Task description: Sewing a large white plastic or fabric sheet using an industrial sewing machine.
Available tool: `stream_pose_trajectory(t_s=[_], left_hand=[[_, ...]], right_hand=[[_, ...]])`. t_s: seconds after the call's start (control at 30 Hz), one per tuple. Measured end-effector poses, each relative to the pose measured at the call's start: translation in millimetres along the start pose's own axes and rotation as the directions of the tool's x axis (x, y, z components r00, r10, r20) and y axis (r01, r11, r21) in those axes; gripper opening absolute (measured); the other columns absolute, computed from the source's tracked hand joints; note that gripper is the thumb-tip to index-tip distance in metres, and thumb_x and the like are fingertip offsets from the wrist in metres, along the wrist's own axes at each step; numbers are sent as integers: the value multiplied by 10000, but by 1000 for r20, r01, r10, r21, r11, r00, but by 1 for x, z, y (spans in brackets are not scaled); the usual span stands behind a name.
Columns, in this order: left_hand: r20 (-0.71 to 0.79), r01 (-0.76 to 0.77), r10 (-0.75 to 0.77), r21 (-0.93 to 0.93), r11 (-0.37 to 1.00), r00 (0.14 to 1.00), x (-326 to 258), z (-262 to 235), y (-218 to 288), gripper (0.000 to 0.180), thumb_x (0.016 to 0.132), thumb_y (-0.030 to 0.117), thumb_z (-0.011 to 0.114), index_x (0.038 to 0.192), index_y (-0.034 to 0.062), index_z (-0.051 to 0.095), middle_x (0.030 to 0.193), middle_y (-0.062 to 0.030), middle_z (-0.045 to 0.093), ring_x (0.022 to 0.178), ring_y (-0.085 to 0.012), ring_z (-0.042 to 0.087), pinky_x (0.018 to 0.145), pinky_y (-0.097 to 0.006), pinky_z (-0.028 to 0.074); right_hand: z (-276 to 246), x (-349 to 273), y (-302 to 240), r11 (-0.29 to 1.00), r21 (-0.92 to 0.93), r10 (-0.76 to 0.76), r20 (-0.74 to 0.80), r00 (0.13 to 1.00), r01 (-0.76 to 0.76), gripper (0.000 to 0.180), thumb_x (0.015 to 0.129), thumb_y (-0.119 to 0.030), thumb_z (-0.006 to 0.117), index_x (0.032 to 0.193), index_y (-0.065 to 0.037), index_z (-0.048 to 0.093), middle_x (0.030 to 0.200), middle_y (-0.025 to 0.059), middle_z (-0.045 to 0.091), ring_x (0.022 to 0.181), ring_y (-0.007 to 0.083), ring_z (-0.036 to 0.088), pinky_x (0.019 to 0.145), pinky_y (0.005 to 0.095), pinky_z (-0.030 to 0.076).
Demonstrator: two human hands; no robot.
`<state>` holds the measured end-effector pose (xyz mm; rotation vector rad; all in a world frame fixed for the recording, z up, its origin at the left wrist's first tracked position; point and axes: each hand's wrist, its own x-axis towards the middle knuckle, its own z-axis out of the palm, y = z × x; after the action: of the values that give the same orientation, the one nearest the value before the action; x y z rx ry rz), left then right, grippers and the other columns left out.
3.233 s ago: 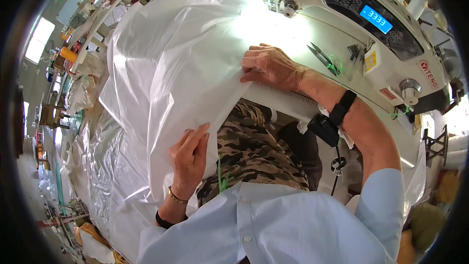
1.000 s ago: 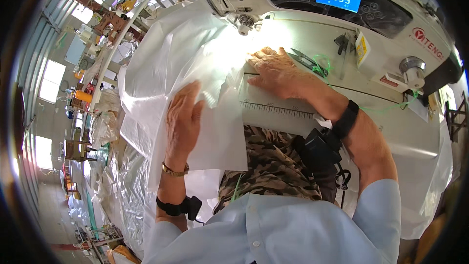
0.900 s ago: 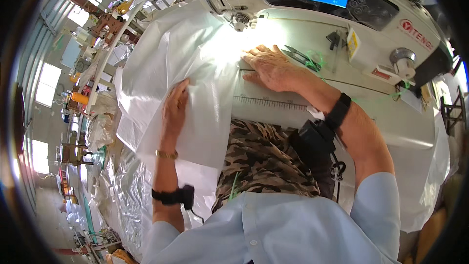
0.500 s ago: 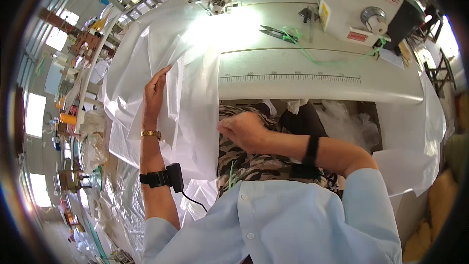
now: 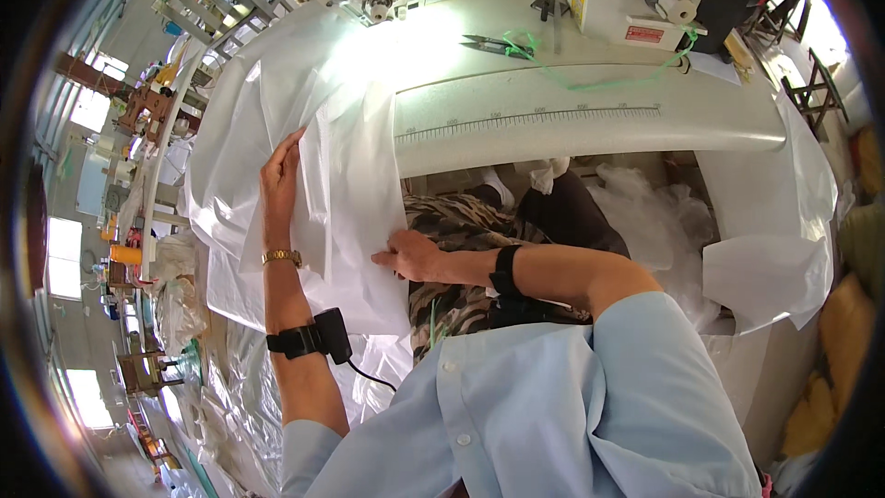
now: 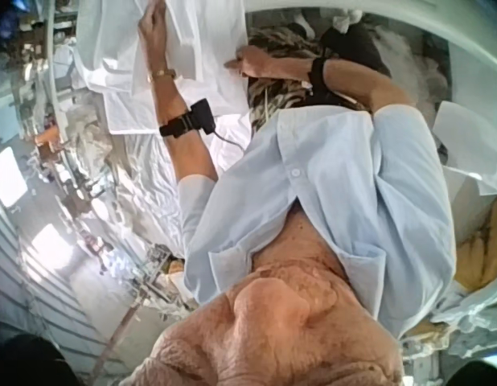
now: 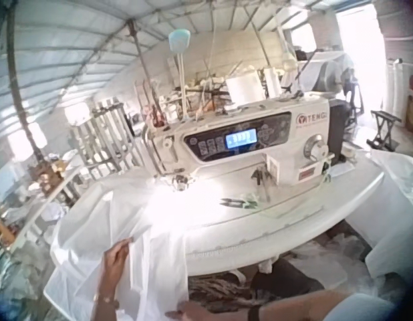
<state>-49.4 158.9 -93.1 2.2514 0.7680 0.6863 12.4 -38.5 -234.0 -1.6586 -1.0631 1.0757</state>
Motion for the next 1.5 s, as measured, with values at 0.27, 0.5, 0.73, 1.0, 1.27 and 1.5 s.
stream_pose_trajectory(t_s=[0.27,0.5,0.73,1.0,1.27,1.5], left_hand=[[33,-4,9,-146,989,999,-5,-12,-14,318,1008,212,522,1262,60,637,1182,-75,672,1072,-120,588,968,-274,435],[78,-45,61,-191,981,995,3,-8,-2,319,986,172,548,1260,27,626,1199,-82,660,1107,-154,588,1014,-302,433],[36,-135,144,-195,971,989,-26,-19,3,519,908,197,668,1355,-15,515,1398,-156,524,1332,-255,465,1115,-356,351],[497,-611,385,452,650,778,-138,43,108,1054,682,559,779,1497,97,297,1584,-213,151,1452,-481,93,1116,-684,68],[372,-501,337,682,533,865,-161,36,90,715,779,-58,560,1457,92,391,1574,-155,191,1464,-401,157,1133,-657,82],[4,-434,507,519,736,862,-139,3,108,174,891,-10,553,1042,-13,639,925,-138,637,829,-318,616,734,-389,498]], right_hand=[[-179,-148,-139,714,511,-471,-155,868,479,228,956,-177,621,786,-38,682,644,-37,563,556,69,583,532,241,503],[-253,-183,63,906,-302,240,-213,947,-298,251,894,-236,618,922,5,682,813,137,667,693,255,677,671,382,526],[-198,-172,-88,630,-775,-455,-314,833,52,172,891,-201,635,878,-38,580,789,133,661,784,357,641,687,423,484],[-166,-56,-99,981,25,-182,-194,964,191,404,930,-67,510,1316,54,501,1072,147,662,873,228,700,694,326,556],[-157,7,-116,698,716,172,-204,964,27,474,928,-4,452,1397,-10,386,1228,83,545,831,230,684,687,326,605],[-137,31,-107,471,882,115,-82,990,18,229,939,-66,522,1168,-62,534,931,63,635,657,184,641,566,329,582]])
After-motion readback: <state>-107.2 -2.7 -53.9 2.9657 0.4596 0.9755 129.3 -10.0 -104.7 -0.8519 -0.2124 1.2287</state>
